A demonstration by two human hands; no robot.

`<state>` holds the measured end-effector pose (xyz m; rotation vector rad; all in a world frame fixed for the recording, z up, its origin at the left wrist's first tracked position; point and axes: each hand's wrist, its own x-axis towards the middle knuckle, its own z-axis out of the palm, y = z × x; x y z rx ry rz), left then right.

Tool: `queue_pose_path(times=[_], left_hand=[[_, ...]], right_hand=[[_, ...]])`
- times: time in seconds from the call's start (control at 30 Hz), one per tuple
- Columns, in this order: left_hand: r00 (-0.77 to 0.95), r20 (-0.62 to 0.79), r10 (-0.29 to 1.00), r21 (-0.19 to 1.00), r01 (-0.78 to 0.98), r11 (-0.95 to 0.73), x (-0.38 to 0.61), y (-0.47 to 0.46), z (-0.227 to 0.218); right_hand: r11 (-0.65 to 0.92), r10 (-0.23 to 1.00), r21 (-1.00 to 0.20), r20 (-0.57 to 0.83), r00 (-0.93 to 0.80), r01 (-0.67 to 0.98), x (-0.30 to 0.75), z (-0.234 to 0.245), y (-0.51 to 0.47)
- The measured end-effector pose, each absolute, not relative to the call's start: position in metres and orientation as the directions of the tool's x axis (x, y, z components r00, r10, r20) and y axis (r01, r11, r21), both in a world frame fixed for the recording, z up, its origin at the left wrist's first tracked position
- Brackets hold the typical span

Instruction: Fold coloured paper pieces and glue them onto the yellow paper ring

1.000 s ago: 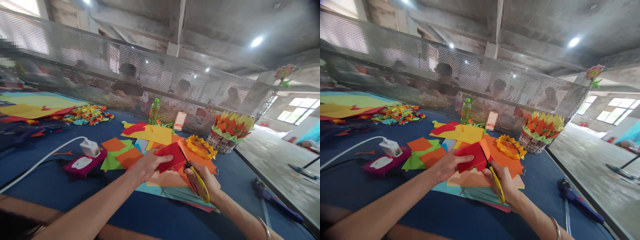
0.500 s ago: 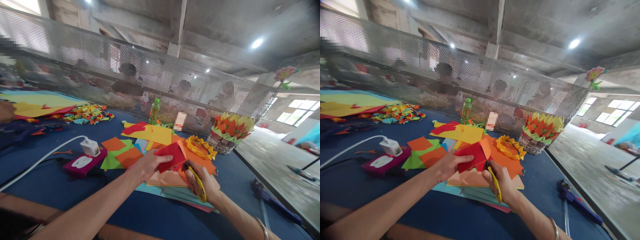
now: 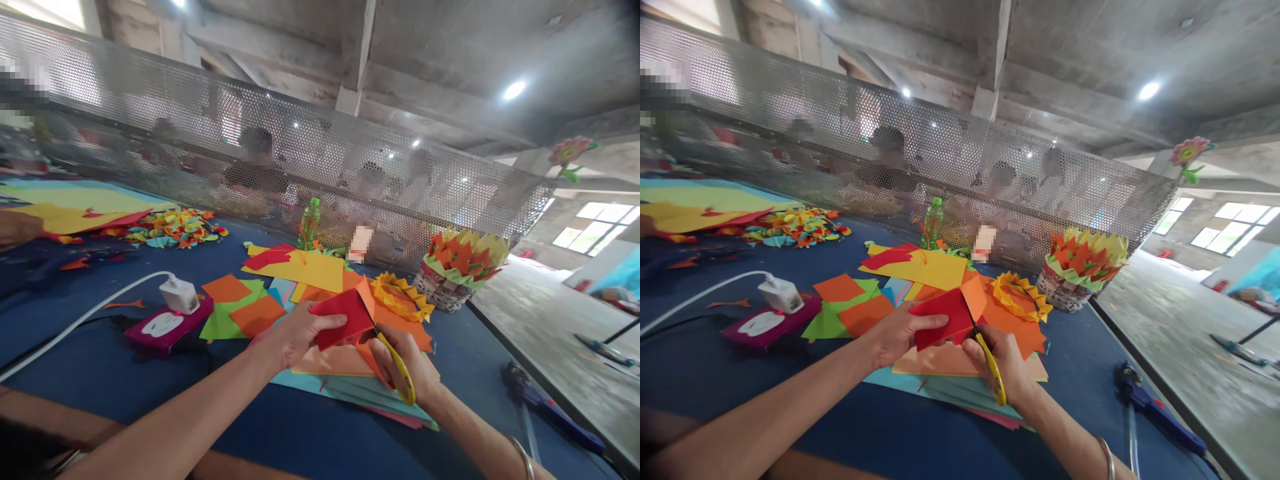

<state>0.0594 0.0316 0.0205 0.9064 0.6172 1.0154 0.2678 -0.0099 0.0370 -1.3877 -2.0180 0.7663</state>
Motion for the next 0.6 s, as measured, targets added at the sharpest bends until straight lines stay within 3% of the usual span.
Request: queue_pose_path(times=[0.6], left_hand=[[0.451,-0.023,0.892,0.876,-0.420,0.235,0.059,0.030,0.023]], right_hand=[[0.332,0.939,-0.720,0.189,-0.288,0.609,0.267,0.036,-0.012]])
